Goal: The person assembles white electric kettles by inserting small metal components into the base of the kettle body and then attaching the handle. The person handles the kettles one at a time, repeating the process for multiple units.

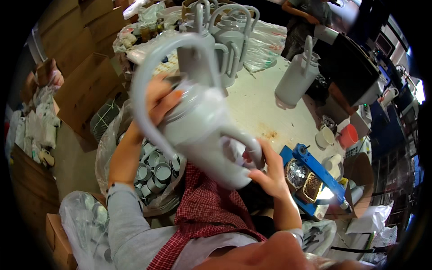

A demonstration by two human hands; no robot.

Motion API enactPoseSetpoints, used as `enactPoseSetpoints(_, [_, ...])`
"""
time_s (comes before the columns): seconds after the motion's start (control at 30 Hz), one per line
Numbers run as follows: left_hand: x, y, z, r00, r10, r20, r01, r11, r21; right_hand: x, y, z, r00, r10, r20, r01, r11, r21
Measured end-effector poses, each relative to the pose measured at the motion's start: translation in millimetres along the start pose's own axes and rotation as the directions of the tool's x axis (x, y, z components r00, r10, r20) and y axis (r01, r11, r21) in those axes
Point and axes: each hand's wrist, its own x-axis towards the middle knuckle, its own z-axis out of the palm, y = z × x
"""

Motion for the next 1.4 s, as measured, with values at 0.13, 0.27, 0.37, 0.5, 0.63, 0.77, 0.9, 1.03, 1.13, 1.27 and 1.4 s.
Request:
enactPoseSetpoints(0.13, [50.0, -75.0, 33.9, 0.913, -0.108, -0.393, 0.009, 0.969, -0.248, 75.0, 44.5, 10.0, 0.868, -0.096, -0.488, -0.007, 0.979, -0.204])
enactPoseSetpoints(0.27, [-4.5, -207.4, 90.0, 0.780, -0.526, -0.340, 0.462, 0.850, -0.255, 128.5, 124.7, -8.3, 0.729, -0.052, -0.683, 0.004, 0.997, -0.071])
enactPoseSetpoints(0.37, [-56.7, -245.1, 149.4, 0.709, -0.678, -0.196, 0.628, 0.733, -0.263, 179.8, 175.7, 1.1, 0.663, -0.148, -0.734, 0.125, 0.988, -0.086])
enactPoseSetpoints(0.5, [-91.1, -311.2, 179.6, 0.645, -0.700, -0.306, 0.641, 0.714, -0.282, 239.4, 213.3, 34.2, 0.647, -0.197, -0.737, 0.141, 0.980, -0.138])
enactPoseSetpoints(0.63, [-103.9, -378.0, 174.9, 0.685, -0.599, -0.415, 0.528, 0.800, -0.284, 288.2, 209.9, 59.9, 0.685, -0.167, -0.709, 0.107, 0.986, -0.129])
enactPoseSetpoints(0.77, [-88.2, -389.6, 158.5, 0.636, -0.616, -0.465, 0.632, 0.761, -0.145, 297.7, 218.8, 57.4, 0.738, -0.005, -0.675, 0.032, 0.999, 0.027])
enactPoseSetpoints(0.9, [-81.8, -385.4, 155.9, 0.578, -0.690, -0.435, 0.694, 0.697, -0.184, 230.9, 210.3, 43.9, 0.627, -0.138, -0.767, 0.063, 0.990, -0.126])
enactPoseSetpoints(1.03, [-82.2, -386.3, 167.8, 0.567, -0.668, -0.482, 0.693, 0.703, -0.160, 212.1, 224.8, 9.8, 0.562, -0.194, -0.804, 0.038, 0.977, -0.210])
enactPoseSetpoints(1.13, [-85.4, -389.3, 173.2, 0.561, -0.645, -0.520, 0.678, 0.718, -0.159, 255.5, 225.4, 15.3, 0.509, -0.203, -0.837, 0.046, 0.977, -0.209])
enactPoseSetpoints(1.27, [-84.6, -392.9, 178.9, 0.595, -0.640, -0.486, 0.674, 0.727, -0.132, 305.7, 262.5, 21.8, 0.479, -0.312, -0.821, 0.110, 0.949, -0.296])
enactPoseSetpoints(1.4, [-100.6, -405.7, 177.2, 0.624, -0.579, -0.525, 0.649, 0.758, -0.063, 318.7, 235.2, 59.7, 0.699, -0.083, -0.710, 0.030, 0.996, -0.088])
